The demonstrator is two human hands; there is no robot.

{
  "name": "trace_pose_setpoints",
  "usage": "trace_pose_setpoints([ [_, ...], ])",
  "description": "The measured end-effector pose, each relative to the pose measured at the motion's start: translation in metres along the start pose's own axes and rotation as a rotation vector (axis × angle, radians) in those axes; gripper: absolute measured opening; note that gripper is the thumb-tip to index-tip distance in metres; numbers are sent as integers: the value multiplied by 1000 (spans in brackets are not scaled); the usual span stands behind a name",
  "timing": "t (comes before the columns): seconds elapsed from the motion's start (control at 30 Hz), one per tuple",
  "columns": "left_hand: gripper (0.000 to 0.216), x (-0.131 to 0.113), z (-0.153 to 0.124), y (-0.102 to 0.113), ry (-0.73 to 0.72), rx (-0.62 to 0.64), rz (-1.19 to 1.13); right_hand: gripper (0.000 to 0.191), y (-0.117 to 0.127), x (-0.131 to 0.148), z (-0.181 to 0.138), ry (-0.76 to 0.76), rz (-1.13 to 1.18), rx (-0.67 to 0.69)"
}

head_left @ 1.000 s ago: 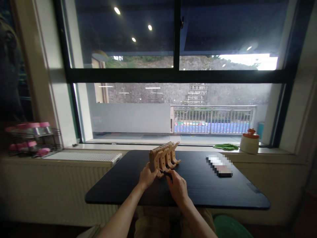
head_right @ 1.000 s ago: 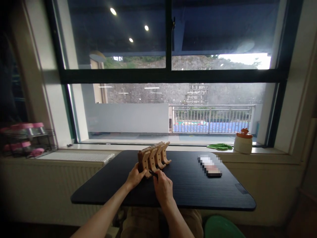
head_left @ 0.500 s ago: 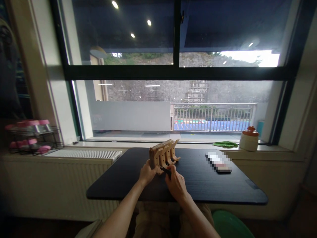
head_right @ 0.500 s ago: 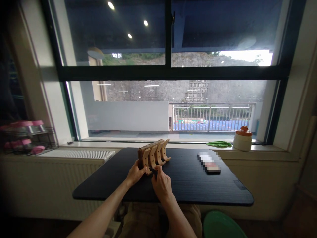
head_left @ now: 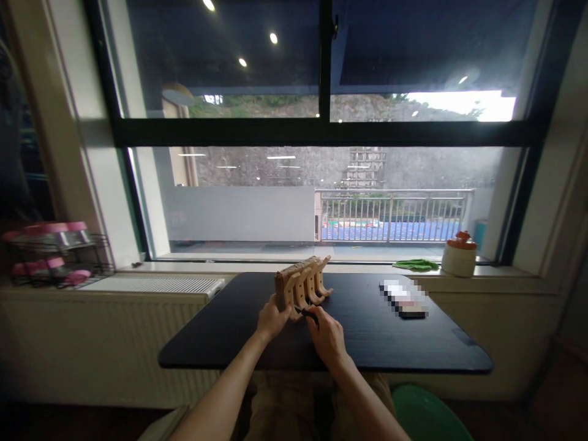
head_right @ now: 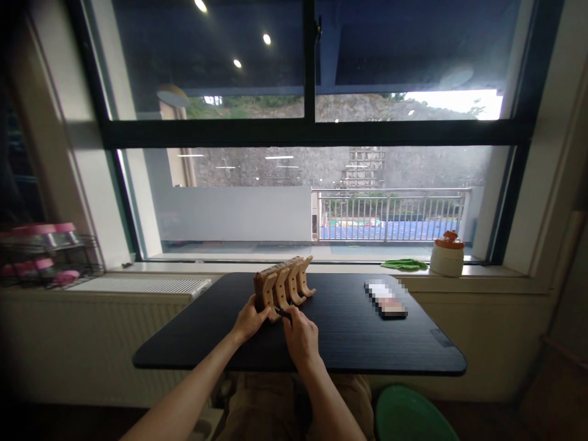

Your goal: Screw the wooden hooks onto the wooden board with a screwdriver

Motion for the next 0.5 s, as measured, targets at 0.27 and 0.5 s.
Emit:
trace_pose_setpoints([
  [0.27, 41, 0, 0, 1, -8, 0, -2, 28, -4, -1, 0, -5, -36, -2],
  [0.5, 40, -2, -1, 3, -7, 1, -3, 35, -5, 2, -1, 9, 17, -19],
])
Point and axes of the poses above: each hand's wrist, its own z-axis towards the middle knuckle, its own y-axis out of the back of the hand, x = y × z, the point moved 8 cm from there along z, towards the middle knuckle, and after that the axes turned 9 degrees about -x, right-handed, at the moved point
